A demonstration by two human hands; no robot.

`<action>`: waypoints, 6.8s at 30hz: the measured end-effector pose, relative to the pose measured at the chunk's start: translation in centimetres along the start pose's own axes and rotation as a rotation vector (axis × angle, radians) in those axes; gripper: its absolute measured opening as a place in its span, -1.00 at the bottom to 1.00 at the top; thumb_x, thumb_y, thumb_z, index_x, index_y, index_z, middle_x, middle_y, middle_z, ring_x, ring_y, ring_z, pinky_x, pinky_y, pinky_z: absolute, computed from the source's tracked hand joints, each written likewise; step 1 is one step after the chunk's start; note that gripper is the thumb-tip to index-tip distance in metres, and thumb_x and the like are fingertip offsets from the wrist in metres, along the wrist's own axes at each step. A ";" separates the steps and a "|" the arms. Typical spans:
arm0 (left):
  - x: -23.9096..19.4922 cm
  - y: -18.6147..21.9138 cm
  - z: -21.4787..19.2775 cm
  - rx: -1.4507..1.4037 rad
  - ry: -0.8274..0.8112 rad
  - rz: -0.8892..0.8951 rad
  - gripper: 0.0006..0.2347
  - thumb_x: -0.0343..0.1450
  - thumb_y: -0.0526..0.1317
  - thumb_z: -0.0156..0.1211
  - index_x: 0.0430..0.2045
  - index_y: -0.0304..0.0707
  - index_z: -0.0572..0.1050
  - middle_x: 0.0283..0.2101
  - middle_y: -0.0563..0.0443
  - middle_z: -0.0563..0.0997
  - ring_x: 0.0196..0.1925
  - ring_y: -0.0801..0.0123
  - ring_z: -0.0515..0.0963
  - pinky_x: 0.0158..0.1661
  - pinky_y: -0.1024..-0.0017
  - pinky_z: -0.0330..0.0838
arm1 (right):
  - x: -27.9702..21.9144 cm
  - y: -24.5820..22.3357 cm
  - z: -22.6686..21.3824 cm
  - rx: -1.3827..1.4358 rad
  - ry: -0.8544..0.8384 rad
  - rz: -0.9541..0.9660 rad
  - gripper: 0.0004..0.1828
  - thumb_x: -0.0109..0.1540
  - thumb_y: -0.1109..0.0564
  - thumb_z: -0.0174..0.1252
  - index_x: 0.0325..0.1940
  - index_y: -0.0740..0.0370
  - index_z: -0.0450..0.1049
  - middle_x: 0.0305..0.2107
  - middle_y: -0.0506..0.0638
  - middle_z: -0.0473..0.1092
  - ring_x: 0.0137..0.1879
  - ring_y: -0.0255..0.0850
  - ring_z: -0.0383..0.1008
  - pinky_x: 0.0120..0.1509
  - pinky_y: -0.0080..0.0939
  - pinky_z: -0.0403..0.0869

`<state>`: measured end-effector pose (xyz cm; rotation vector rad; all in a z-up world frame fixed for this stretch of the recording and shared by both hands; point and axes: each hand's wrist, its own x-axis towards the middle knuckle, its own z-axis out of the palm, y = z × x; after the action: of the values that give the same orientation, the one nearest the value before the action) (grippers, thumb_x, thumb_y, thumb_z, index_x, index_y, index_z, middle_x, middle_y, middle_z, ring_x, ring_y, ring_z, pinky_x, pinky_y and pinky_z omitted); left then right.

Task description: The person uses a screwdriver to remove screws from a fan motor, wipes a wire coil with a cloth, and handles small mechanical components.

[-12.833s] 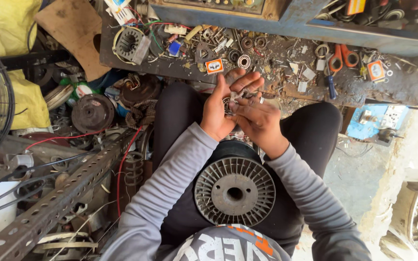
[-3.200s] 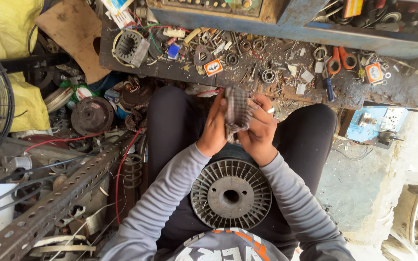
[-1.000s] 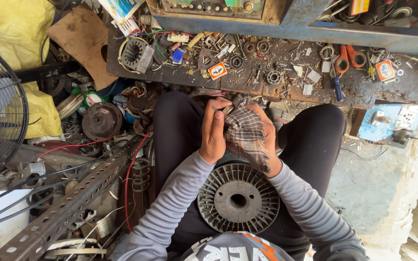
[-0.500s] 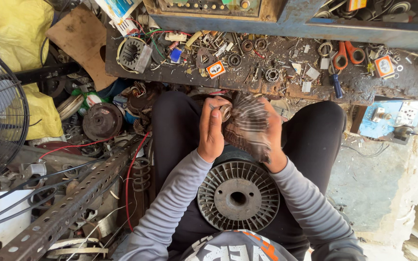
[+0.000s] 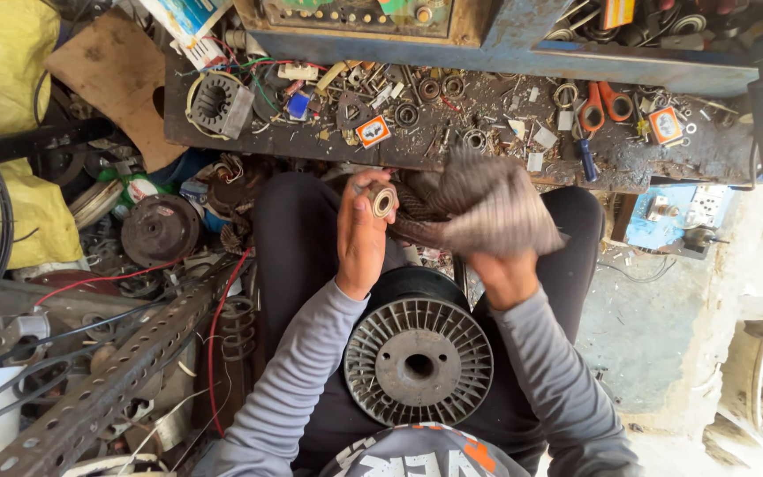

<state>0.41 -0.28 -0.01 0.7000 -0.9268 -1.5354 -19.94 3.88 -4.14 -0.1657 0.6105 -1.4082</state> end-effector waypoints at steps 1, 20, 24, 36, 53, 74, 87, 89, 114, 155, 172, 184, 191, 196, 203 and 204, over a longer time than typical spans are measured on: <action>0.2 0.1 0.1 0.000 -0.008 0.004 -0.59 0.66 0.07 -0.14 0.13 -0.36 0.32 -0.15 -0.01 0.40 -0.16 0.47 0.30 -0.03 0.50 0.26 | 0.0 0.0 1.2 0.063 0.062 0.089 -0.41 0.39 -0.18 -0.04 0.44 0.09 0.23 0.31 0.05 0.28 0.41 0.00 0.29 0.53 0.19 0.27; -2.3 -5.0 -2.6 -0.153 0.159 -0.309 -0.54 0.55 -0.10 0.06 0.33 -0.30 0.21 0.21 0.05 0.37 0.19 0.41 0.36 0.18 0.42 0.31 | 0.7 5.0 1.8 -1.715 -0.341 -0.707 -0.43 0.37 0.08 0.11 0.46 0.28 0.25 0.31 0.24 0.34 0.44 0.09 0.37 0.48 0.00 0.38; -3.1 -6.5 -3.7 0.245 0.094 -0.219 -0.45 0.59 0.07 0.01 0.35 -0.44 0.28 0.26 -0.17 0.46 0.28 0.29 0.41 0.26 0.37 0.29 | 2.2 7.0 -2.5 -1.915 -0.314 -0.722 -0.45 0.35 0.07 0.12 0.41 0.26 0.29 0.27 0.22 0.36 0.39 0.08 0.39 0.45 -0.01 0.39; -2.3 -13.0 -6.5 -0.171 0.018 -0.179 -0.69 0.64 -0.32 -0.02 0.26 -0.58 0.32 0.17 -0.53 0.42 0.21 -0.18 0.45 0.22 0.03 0.35 | 3.9 7.1 -4.9 -2.017 -0.461 -0.663 -0.51 0.26 0.05 0.18 0.26 0.20 0.40 0.13 0.15 0.44 0.26 0.04 0.46 0.35 -0.03 0.42; -0.5 -9.6 -7.9 -0.506 0.334 -0.419 -0.65 0.50 -0.08 0.12 0.13 -0.23 0.45 0.07 0.05 0.58 0.10 0.44 0.52 0.13 0.38 0.37 | 7.8 10.3 -2.9 -1.926 -0.297 -0.922 -0.60 0.15 0.01 0.23 0.06 0.11 0.54 -0.07 0.05 0.55 0.06 -0.02 0.55 0.19 -0.07 0.47; -0.5 -7.9 -8.4 -0.562 0.123 -0.347 -0.88 0.59 -0.18 0.15 -0.08 -0.17 0.47 -0.09 0.13 0.58 -0.09 0.46 0.55 -0.05 0.38 0.48 | 9.9 8.5 -7.7 -1.955 -0.294 -0.572 -0.68 0.24 0.15 0.07 0.07 0.14 0.54 -0.03 0.08 0.53 0.13 0.05 0.50 0.22 0.01 0.44; -0.7 -8.9 -9.0 -0.449 0.169 -0.311 -0.84 0.61 -0.25 0.08 -0.02 -0.34 0.50 -0.01 0.00 0.59 -0.02 0.40 0.56 0.00 0.38 0.48 | 6.8 10.1 -3.4 -1.844 -0.400 -0.728 -0.65 0.12 0.19 0.23 0.00 0.22 0.55 -0.14 0.16 0.54 0.03 0.12 0.53 0.11 0.11 0.47; -0.5 -7.9 -8.6 -0.486 0.276 -0.362 -0.81 0.53 -0.30 0.04 -0.02 -0.25 0.51 0.00 0.01 0.60 -0.02 0.37 0.59 -0.02 0.37 0.50 | 6.5 9.5 -1.7 -1.512 -0.461 -0.710 -0.66 0.09 0.21 0.29 -0.04 0.18 0.57 -0.15 0.11 0.56 0.03 0.08 0.56 0.15 0.06 0.50; -0.5 -6.3 -8.6 -0.172 0.161 -0.190 -0.86 0.61 -0.26 0.10 -0.35 -0.24 0.40 -0.34 0.27 0.42 -0.27 0.73 0.35 -0.24 0.63 0.30 | 5.3 7.9 3.4 -1.541 -0.258 -0.785 -0.69 0.16 0.29 0.30 -0.01 0.31 0.50 -0.15 0.09 0.50 -0.05 -0.04 0.56 0.08 -0.15 0.51; -0.9 -5.7 -8.1 -0.180 0.172 -0.223 -0.83 0.60 -0.30 0.08 -0.43 -0.25 0.40 -0.45 0.26 0.42 -0.39 0.73 0.33 -0.37 0.62 0.25 | 6.0 8.8 -2.0 -1.880 -0.346 -0.874 -0.54 0.20 0.13 0.33 0.18 0.21 0.47 0.04 0.05 0.51 0.24 0.01 0.47 0.44 0.08 0.26; -1.2 -5.1 -9.1 -0.129 0.114 -0.377 -0.80 0.60 -0.24 0.12 -0.45 -0.23 0.39 -0.39 0.25 0.42 -0.34 0.71 0.34 -0.31 0.62 0.29 | 8.1 2.3 1.8 -1.853 -1.127 -0.930 -0.72 -0.22 0.12 0.16 -0.55 0.39 0.44 -0.24 0.16 0.41 -0.06 0.09 0.44 -0.01 0.11 0.50; -0.4 -5.6 -8.8 0.242 0.145 -0.437 -0.84 0.57 -0.19 0.03 -0.30 -0.29 0.47 -0.33 0.13 0.55 -0.29 0.56 0.58 -0.28 0.51 0.50 | 8.2 1.9 -0.6 -1.693 -0.657 -0.764 -0.81 -0.06 0.16 0.17 -0.44 0.33 0.44 -0.31 0.10 0.35 -0.10 0.03 0.43 -0.08 0.04 0.45; -0.3 -2.6 -8.8 -0.128 0.076 -0.455 -0.70 0.63 -0.09 -0.10 0.00 -0.33 0.51 0.20 -0.04 0.60 0.07 0.47 0.59 -0.05 0.46 0.47 | 4.0 1.1 -1.0 -1.579 0.119 -0.639 -0.81 0.10 0.15 0.19 -0.26 0.30 0.47 -0.23 0.09 0.42 -0.09 0.00 0.48 -0.02 0.01 0.48; -0.8 -3.8 -8.7 -0.229 0.097 -0.435 -0.73 0.62 -0.14 -0.03 0.04 -0.31 0.53 0.10 -0.03 0.62 -0.05 0.51 0.54 -0.15 0.48 0.40 | 1.6 3.1 -1.2 -1.841 0.137 -0.550 -0.80 0.20 0.15 0.20 -0.14 0.29 0.49 -0.18 0.08 0.47 -0.08 -0.03 0.52 0.03 -0.01 0.50; -1.4 -4.9 -8.9 -0.289 0.033 -0.379 -0.77 0.64 -0.12 0.02 -0.17 -0.33 0.52 -0.13 -0.04 0.63 -0.26 0.49 0.50 -0.16 0.47 0.41 | 3.2 5.3 -3.9 -1.436 0.050 -0.449 -0.85 0.38 0.17 0.19 0.01 0.24 0.54 -0.12 0.02 0.56 -0.08 -0.11 0.59 0.12 -0.06 0.53; -1.3 -5.0 -8.8 -0.289 0.034 -0.391 -0.78 0.63 -0.13 0.03 -0.17 -0.33 0.52 -0.18 0.01 0.60 -0.26 0.49 0.51 -0.17 0.47 0.41 | 3.4 5.6 -3.5 -1.434 -0.027 -0.508 -0.82 0.32 0.19 0.22 0.00 0.26 0.53 -0.13 0.05 0.55 -0.06 -0.08 0.59 0.13 -0.06 0.52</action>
<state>5.50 -0.40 -8.84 0.7213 -0.5430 -1.9477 -16.64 2.53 -10.70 -1.5484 1.5383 -1.1667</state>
